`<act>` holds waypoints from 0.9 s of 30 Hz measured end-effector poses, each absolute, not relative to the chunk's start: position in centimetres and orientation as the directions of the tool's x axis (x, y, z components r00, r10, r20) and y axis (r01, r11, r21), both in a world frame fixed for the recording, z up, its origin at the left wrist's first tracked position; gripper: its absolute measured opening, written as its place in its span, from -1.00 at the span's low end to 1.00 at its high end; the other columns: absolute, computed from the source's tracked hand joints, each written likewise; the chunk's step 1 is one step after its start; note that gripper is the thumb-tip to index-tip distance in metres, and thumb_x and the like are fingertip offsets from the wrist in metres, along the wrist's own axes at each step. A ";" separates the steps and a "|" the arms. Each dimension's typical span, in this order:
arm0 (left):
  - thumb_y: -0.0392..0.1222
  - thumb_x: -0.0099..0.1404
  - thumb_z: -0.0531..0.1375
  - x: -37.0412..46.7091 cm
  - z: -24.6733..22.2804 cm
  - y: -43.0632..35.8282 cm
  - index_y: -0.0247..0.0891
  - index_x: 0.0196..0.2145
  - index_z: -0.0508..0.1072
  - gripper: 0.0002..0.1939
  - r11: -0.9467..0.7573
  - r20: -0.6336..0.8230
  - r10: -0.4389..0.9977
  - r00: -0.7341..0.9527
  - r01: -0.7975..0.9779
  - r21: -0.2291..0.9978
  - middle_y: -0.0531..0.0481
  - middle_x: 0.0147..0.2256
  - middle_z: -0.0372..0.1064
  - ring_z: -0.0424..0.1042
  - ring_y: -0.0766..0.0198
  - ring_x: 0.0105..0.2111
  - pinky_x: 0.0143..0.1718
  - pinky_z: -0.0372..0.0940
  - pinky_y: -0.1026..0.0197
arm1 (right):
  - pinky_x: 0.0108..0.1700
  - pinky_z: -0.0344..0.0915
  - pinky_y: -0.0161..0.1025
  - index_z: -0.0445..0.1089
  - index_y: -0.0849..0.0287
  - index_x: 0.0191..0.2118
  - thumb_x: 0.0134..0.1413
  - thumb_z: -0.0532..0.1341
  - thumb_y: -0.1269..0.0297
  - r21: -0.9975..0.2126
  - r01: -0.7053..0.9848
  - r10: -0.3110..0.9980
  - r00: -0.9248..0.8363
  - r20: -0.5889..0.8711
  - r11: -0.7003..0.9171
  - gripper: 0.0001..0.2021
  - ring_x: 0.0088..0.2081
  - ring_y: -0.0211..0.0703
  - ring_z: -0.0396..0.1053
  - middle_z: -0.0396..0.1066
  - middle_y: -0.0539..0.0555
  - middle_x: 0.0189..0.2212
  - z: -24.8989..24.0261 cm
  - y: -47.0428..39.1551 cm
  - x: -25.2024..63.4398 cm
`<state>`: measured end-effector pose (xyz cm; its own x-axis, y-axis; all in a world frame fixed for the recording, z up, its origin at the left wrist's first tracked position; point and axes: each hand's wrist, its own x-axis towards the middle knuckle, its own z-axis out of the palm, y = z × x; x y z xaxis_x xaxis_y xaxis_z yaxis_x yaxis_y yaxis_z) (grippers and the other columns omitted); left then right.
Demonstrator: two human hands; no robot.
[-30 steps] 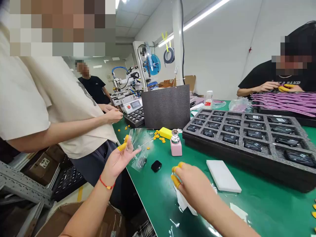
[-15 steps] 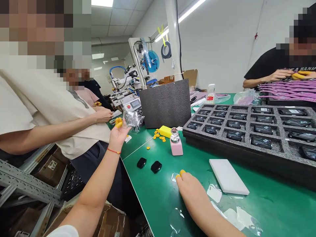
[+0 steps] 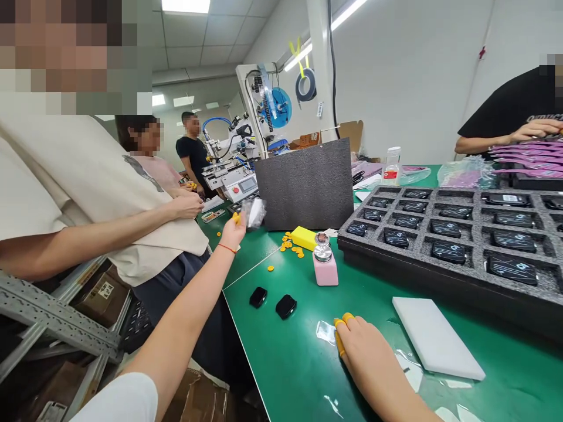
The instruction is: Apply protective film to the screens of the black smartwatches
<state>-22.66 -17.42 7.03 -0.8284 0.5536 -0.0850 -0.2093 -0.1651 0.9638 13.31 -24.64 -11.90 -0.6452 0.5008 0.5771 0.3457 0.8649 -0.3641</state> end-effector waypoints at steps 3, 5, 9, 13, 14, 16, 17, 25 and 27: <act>-0.30 0.42 0.10 -23.7 8.8 -16.1 -0.38 0.03 0.34 -0.75 -0.282 -0.009 0.488 -0.873 -0.168 0.945 -0.12 -0.12 0.37 0.44 0.33 -0.27 -0.31 0.43 0.28 | -0.48 0.09 -0.21 0.32 0.22 -0.51 -0.07 -0.03 0.60 -0.358 0.330 0.486 -0.640 0.595 0.873 -0.76 -0.55 -0.07 0.24 0.25 0.11 -0.56 -11.7 -24.9 13.3; -0.38 0.40 0.09 -23.8 8.7 -15.9 -0.36 0.07 0.32 -0.71 -0.321 0.050 0.482 -0.875 -0.123 0.939 -0.12 -0.08 0.37 0.45 0.32 -0.23 -0.28 0.43 0.28 | -0.47 0.10 -0.21 0.33 0.23 -0.50 0.01 -0.02 0.56 -0.348 0.329 0.479 -0.625 0.616 0.878 -0.76 -0.56 -0.09 0.24 0.25 0.10 -0.57 -11.5 -24.8 13.2; -0.49 0.31 0.14 -23.4 4.8 -17.0 -0.29 0.10 0.33 -0.58 -0.260 0.093 0.540 -0.837 -0.061 0.964 -0.11 0.03 0.33 0.44 0.26 -0.12 -0.17 0.43 0.21 | -0.47 0.13 -0.22 0.33 0.23 -0.49 0.08 -0.03 0.51 -0.329 0.344 0.476 -0.613 0.630 0.879 -0.75 -0.57 -0.12 0.26 0.25 0.08 -0.58 -11.2 -24.6 13.1; -0.49 0.27 0.19 -23.3 -1.2 -19.0 -0.36 0.03 0.37 -0.63 0.014 -0.086 0.600 -0.796 -0.097 0.995 -0.15 0.04 0.32 0.43 0.19 -0.11 -0.10 0.41 0.07 | -0.51 0.12 -0.24 0.33 0.23 -0.51 0.18 -0.08 0.48 -0.325 0.353 0.479 -0.610 0.632 0.878 -0.67 -0.59 -0.14 0.28 0.24 0.06 -0.60 -10.7 -24.5 13.2; -0.48 0.27 0.19 -23.3 -2.3 -19.5 -0.37 0.00 0.38 -0.66 0.088 -0.139 0.602 -0.787 -0.107 0.990 -0.16 0.03 0.32 0.42 0.18 -0.10 -0.09 0.41 0.04 | -0.52 0.13 -0.24 0.32 0.22 -0.52 0.21 -0.10 0.46 -0.326 0.359 0.484 -0.607 0.630 0.875 -0.64 -0.60 -0.14 0.28 0.24 0.06 -0.61 -10.6 -24.5 13.2; -0.47 0.27 0.20 -23.2 -3.6 -20.2 -0.38 -0.04 0.40 -0.70 0.212 -0.224 0.601 -0.767 -0.117 0.970 -0.15 0.01 0.33 0.41 0.16 -0.08 -0.05 0.38 0.00 | -0.51 0.15 -0.23 0.32 0.21 -0.52 0.26 -0.10 0.43 -0.332 0.371 0.497 -0.607 0.620 0.867 -0.62 -0.59 -0.14 0.29 0.24 0.06 -0.61 -10.6 -24.4 13.3; -0.46 0.27 0.20 -23.1 -3.8 -20.4 -0.38 -0.05 0.41 -0.71 0.258 -0.253 0.602 -0.757 -0.116 0.959 -0.15 0.00 0.34 0.40 0.15 -0.06 -0.01 0.36 -0.02 | -0.50 0.16 -0.23 0.33 0.22 -0.50 0.27 -0.09 0.42 -0.337 0.381 0.508 -0.613 0.605 0.861 -0.62 -0.58 -0.13 0.30 0.26 0.06 -0.60 -10.7 -24.4 13.3; -0.58 0.11 0.26 -18.6 3.7 -22.0 -0.40 -0.28 0.47 -0.77 0.289 -0.288 0.650 -0.703 -0.122 0.949 -0.18 0.10 0.30 0.03 0.04 0.29 0.32 -0.11 -0.13 | -0.37 0.14 -0.22 0.40 0.25 -0.38 0.18 0.10 0.44 -0.466 0.384 0.580 -0.702 0.414 0.797 -0.83 -0.44 -0.09 0.34 0.34 0.08 -0.48 -11.3 -24.2 13.5; -0.56 0.15 0.23 -16.5 6.1 -22.7 -0.36 -0.25 0.49 -0.77 0.172 -0.238 0.715 -0.657 -0.165 0.971 -0.23 0.06 0.34 0.02 0.04 0.31 0.33 -0.15 -0.06 | -0.34 0.11 -0.21 0.41 0.26 -0.38 0.21 0.09 0.43 -0.525 0.373 0.607 -0.689 0.395 0.765 -0.81 -0.41 -0.08 0.31 0.35 0.11 -0.47 -11.2 -24.4 13.4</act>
